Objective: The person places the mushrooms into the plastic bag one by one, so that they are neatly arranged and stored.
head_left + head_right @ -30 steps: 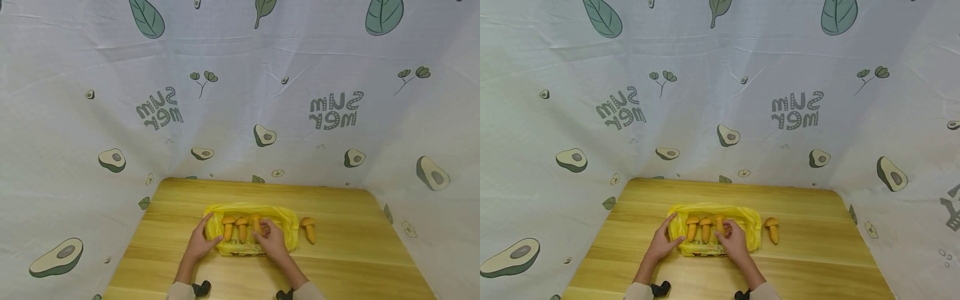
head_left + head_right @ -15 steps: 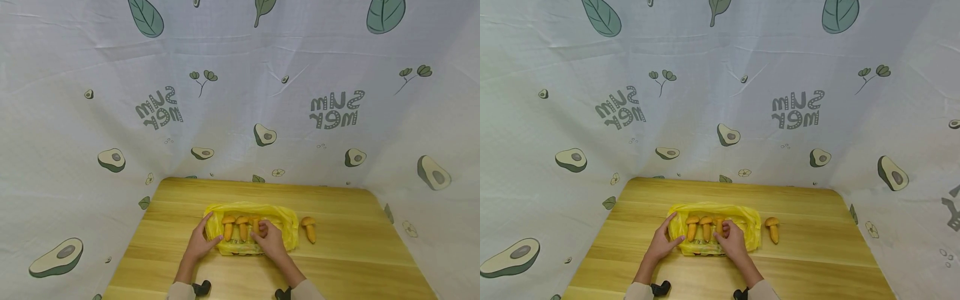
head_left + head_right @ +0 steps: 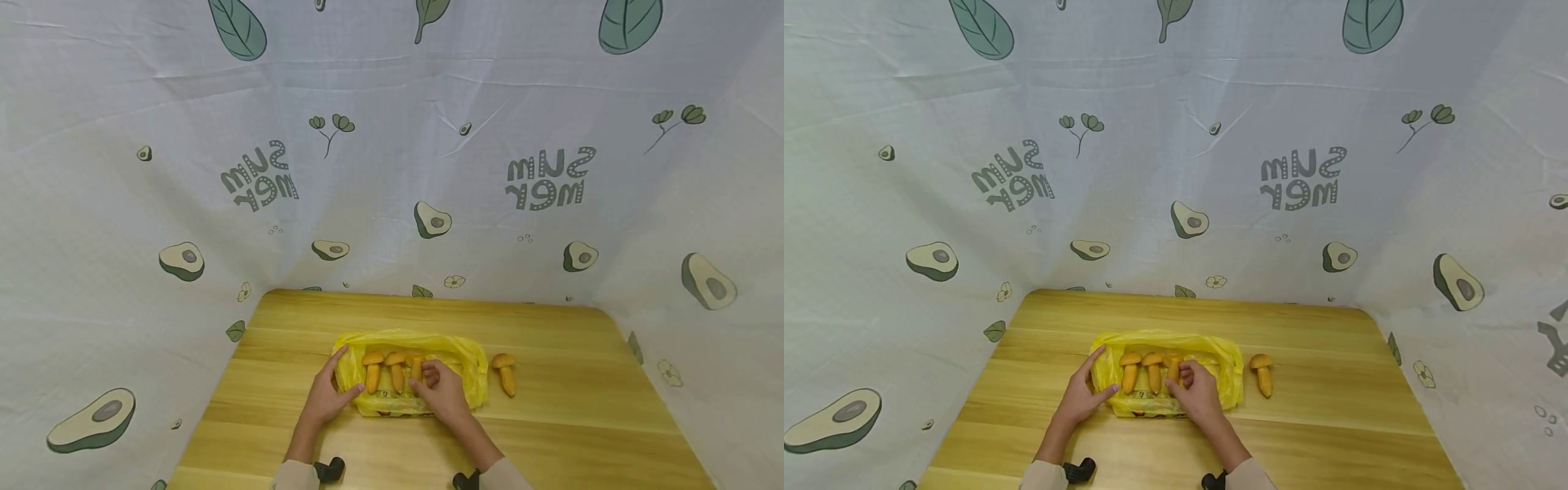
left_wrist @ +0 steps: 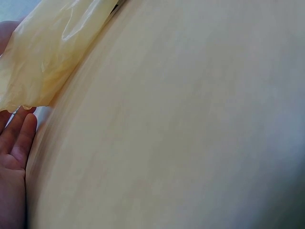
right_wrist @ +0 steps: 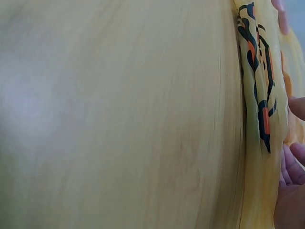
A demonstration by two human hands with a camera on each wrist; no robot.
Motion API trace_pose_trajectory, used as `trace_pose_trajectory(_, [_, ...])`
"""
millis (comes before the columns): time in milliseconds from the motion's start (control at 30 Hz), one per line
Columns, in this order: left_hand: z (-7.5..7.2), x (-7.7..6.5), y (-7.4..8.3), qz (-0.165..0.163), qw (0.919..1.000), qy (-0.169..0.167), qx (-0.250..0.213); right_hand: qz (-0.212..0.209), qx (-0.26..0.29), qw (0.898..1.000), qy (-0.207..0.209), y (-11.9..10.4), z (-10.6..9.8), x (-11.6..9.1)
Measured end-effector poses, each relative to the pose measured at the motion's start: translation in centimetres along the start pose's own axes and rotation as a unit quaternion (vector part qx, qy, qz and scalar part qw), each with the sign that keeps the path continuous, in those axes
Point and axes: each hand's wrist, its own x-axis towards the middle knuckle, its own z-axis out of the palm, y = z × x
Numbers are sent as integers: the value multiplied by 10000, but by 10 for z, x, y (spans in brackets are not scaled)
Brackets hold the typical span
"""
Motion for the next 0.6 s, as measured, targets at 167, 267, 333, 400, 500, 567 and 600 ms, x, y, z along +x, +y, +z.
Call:
trace_pose_trajectory(167, [0,0,0,-39,9998,9,190,-25,66,10000,-11,0,-7,-2])
trace_pose_trajectory(267, [-1,0,0,-61,9997,18,226,-49,55,10000,-43,1,-12,-2])
trace_pose_trajectory(333, [-1,0,0,-52,9997,17,256,-62,39,10000,-37,2,-14,-2])
trace_pose_trajectory(400, [-1,0,-1,-51,9997,1,241,-67,35,10000,-2,4,-16,-2])
trace_pose_trajectory(500, [-1,1,-2,3,9996,-24,271,-158,31,9998,84,5,-19,-3])
trace_pose_trajectory(567, [-1,0,-2,8,9996,-44,269,-271,40,9995,138,7,-21,-4])
trace_pose_trajectory(600, [-1,0,-2,25,9996,-45,284,-334,49,9993,158,7,-22,-4])
